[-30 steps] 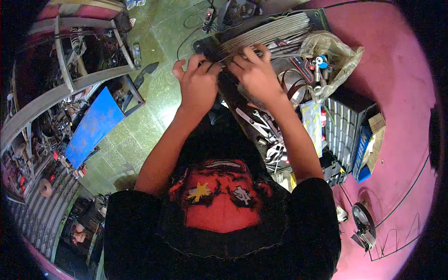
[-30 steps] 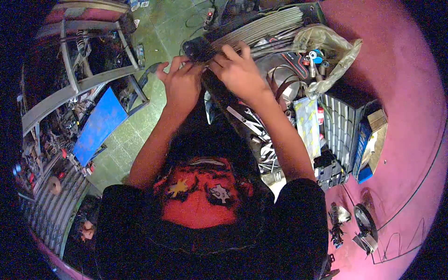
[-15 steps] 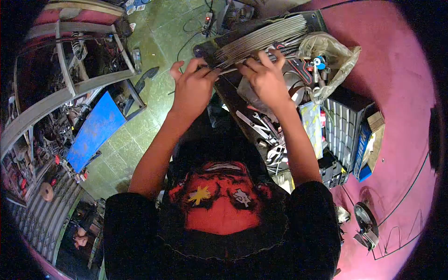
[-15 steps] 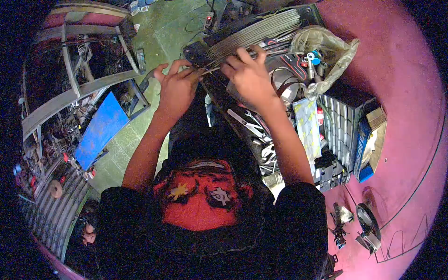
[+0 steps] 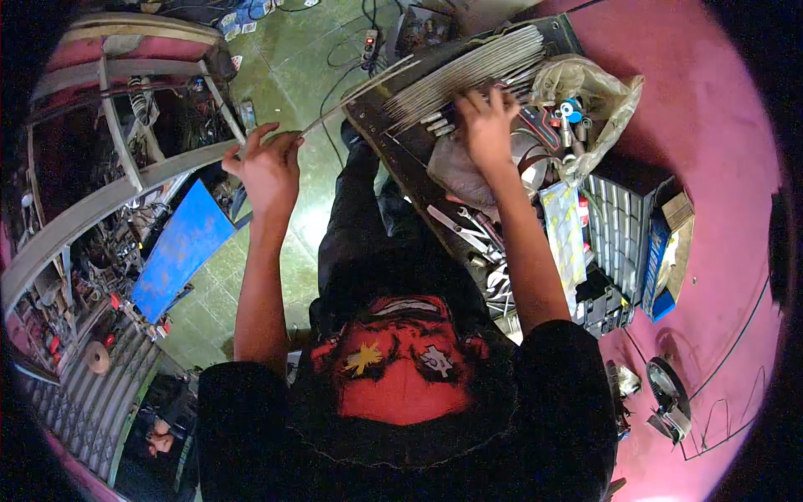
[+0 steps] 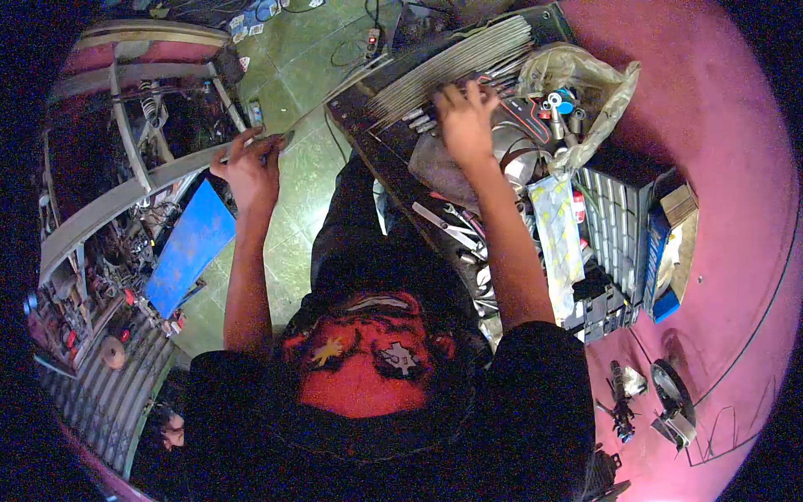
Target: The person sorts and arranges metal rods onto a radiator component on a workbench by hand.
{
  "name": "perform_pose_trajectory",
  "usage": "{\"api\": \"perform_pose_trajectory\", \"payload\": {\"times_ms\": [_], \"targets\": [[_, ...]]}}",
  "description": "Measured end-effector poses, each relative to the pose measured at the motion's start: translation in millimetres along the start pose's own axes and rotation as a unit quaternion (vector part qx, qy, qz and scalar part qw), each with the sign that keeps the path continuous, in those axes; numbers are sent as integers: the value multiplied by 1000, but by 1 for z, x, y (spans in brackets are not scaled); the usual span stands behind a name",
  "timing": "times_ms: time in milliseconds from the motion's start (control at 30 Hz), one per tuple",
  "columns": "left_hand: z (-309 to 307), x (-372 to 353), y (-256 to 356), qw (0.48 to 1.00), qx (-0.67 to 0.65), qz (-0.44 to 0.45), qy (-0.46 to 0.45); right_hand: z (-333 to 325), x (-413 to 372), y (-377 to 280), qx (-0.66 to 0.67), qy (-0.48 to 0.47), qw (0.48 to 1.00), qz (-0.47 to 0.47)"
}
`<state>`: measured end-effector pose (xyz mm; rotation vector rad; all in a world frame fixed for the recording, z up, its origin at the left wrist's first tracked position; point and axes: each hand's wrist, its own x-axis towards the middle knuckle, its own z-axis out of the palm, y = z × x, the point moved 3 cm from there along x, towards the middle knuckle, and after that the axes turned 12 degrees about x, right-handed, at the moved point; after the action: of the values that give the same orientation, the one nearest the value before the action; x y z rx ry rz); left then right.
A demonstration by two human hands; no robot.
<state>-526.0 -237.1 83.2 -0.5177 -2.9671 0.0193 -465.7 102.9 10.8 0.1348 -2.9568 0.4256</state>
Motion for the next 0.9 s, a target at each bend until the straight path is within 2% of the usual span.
{"api": "perform_pose_trajectory", "payload": {"times_ms": [267,367,567,700,767,900], "targets": [[-8,15,14,999,-28,-19,-2,11,12,-11,1,-53,997,-47],[-5,19,16,1000,-20,-8,-23,18,9,-4,-12,-35,996,-87],[-6,24,22,999,-18,8,-34,19,11,2,-14,-81,991,-104],[-4,21,23,999,-21,10,-40,15,11,2,-2,-72,992,-100],[-5,19,24,999,-43,19,3,11,13,1,-32,-71,991,-107],[-5,15,24,999,-45,11,-1,9,15,-1,-39,-71,992,-101]]}}
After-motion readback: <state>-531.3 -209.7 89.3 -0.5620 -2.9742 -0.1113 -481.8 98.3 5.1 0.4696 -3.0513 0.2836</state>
